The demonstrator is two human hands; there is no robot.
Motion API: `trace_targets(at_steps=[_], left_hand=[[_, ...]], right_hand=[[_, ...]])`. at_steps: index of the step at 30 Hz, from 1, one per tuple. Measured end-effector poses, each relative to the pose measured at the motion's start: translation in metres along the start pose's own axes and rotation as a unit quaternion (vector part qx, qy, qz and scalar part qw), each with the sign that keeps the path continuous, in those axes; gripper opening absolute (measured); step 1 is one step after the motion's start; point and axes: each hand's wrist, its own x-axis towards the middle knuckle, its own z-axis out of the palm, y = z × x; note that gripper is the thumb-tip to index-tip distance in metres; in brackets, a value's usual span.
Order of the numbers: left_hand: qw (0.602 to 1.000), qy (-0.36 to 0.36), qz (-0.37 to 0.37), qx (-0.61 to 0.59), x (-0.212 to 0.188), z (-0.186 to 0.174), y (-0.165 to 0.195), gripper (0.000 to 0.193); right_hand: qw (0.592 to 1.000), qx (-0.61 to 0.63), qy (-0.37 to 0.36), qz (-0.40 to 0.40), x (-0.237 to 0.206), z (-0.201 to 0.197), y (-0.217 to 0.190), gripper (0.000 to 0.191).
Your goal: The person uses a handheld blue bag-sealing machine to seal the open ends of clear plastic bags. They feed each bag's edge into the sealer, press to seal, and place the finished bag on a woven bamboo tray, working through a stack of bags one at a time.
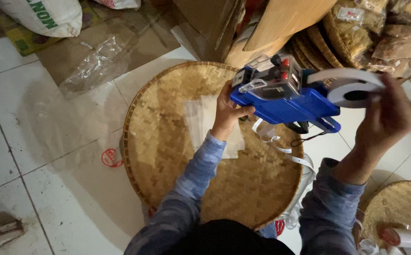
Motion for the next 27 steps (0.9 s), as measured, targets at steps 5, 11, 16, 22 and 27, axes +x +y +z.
trace_targets(at_steps=[5,11,16,22,27], left_hand=[[1.000,-0.006,0.010,-0.012,-0.002,0.004,-0.003,0.088],[0.999,-0.012,0.011,-0.028,-0.005,0.011,0.004,0.086],[0.998,0.012,-0.019,-0.054,-0.005,0.013,0.003,0.087],[0.998,0.027,-0.016,-0.056,-0.006,0.015,-0.002,0.090],[0.998,0.018,-0.003,-0.057,-0.007,0.015,-0.002,0.092]], right_hand=[[0.979,-0.143,-0.102,-0.102,0.007,0.002,-0.019,0.024],[0.992,0.007,-0.129,0.000,0.004,0.012,-0.010,0.057],[0.987,0.091,-0.127,0.033,-0.007,0.018,-0.011,0.091],[0.985,0.105,-0.121,0.056,-0.026,0.018,-0.002,0.127],[0.990,-0.008,-0.133,0.038,-0.032,0.014,0.008,0.125]])
